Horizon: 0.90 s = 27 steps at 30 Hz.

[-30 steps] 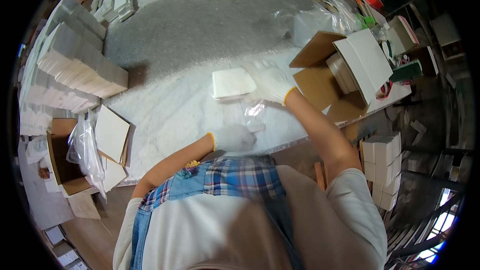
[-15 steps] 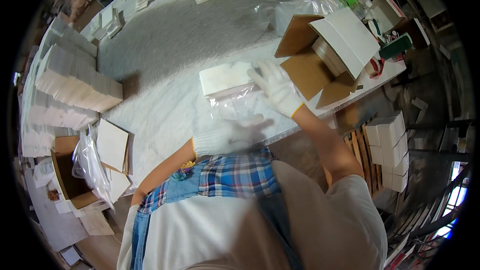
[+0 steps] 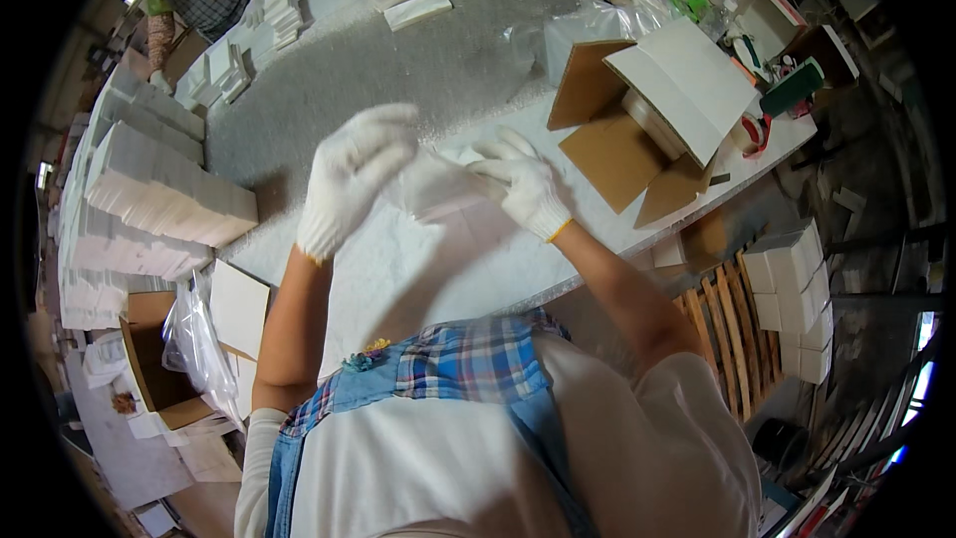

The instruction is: The person wraps small white rectangular tiles in plastic bags at a workbench. They place tiles into bags, fold the bags closed, and stack the wrapped units. The person also uses a utility knife to trim the edges of a stack of tiles before continuing to wrap them.

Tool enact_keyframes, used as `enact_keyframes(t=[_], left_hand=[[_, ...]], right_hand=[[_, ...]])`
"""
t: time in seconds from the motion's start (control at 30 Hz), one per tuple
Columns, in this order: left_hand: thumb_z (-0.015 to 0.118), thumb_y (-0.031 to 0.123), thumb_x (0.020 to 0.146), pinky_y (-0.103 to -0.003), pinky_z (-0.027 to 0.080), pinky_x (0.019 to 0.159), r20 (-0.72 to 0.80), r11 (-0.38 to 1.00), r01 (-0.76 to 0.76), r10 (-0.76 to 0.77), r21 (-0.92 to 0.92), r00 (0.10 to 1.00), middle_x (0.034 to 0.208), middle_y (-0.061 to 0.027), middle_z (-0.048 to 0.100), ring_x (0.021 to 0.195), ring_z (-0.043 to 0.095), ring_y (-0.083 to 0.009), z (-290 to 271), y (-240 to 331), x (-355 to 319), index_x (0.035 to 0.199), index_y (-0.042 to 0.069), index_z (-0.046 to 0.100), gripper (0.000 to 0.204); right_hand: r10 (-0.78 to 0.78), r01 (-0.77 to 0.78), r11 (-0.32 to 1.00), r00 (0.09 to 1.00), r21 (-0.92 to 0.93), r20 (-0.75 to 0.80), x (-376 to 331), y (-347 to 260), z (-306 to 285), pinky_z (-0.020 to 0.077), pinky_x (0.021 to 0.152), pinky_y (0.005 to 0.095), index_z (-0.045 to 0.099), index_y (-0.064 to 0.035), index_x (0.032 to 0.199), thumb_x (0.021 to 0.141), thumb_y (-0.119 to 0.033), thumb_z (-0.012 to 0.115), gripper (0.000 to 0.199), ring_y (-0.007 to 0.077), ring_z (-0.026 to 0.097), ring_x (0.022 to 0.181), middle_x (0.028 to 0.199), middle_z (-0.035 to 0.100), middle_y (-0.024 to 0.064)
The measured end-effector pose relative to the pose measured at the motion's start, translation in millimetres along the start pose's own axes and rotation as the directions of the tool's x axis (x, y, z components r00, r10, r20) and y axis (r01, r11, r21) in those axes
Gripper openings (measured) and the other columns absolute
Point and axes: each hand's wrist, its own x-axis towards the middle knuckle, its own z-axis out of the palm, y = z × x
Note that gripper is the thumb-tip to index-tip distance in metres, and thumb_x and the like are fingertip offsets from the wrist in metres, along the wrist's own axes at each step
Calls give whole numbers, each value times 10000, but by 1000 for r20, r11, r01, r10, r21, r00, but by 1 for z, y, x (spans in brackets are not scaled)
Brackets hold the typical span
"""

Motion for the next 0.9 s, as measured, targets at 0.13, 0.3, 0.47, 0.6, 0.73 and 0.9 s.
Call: enact_keyframes(t=[0.13,0.3,0.47,0.6,0.73,0.9], left_hand=[[732,179,950,-270,528,784,-112,938,326,-339,-117,934,990,-42,733,866,638,-97,-2,-35,45,1031,-27,756,222],[735,191,959,-242,453,622,-220,890,390,-441,-236,870,779,9,664,678,556,-66,5,-111,75,961,-3,756,195],[744,215,956,-259,371,487,-184,764,547,-625,-341,758,660,6,608,533,486,-74,16,-153,84,862,21,729,216],[754,210,943,-272,327,424,-73,651,666,-732,-364,677,619,-18,583,463,463,-92,16,-178,85,815,14,696,241],[758,173,931,-279,333,411,44,570,733,-778,-371,627,607,-31,572,449,468,-99,16,-199,82,804,3,674,229],[708,84,942,-284,364,423,117,471,757,-810,-453,575,610,-44,576,471,496,-113,28,-248,66,844,-13,678,142]], right_hand=[[271,-264,916,962,301,20,22,28,14,425,1125,381,774,-50,1165,913,-316,774,366,307,546,1345,1321,691,137],[427,-388,744,902,545,59,56,21,22,451,1077,334,709,74,1214,927,-315,751,485,258,617,1245,1273,704,185],[494,-525,742,849,418,188,87,46,23,496,960,343,732,23,1192,936,-355,701,458,237,673,1069,1157,744,147],[516,-590,739,806,326,290,108,69,28,506,867,357,770,-11,1084,918,-419,682,449,237,664,927,1041,762,123],[629,-682,699,729,214,268,121,79,39,507,834,371,782,-32,1000,893,-450,679,444,247,655,846,972,756,133],[668,-633,744,694,-215,268,141,84,40,532,869,445,782,-61,1020,892,-420,630,411,360,712,961,1014,748,214]])
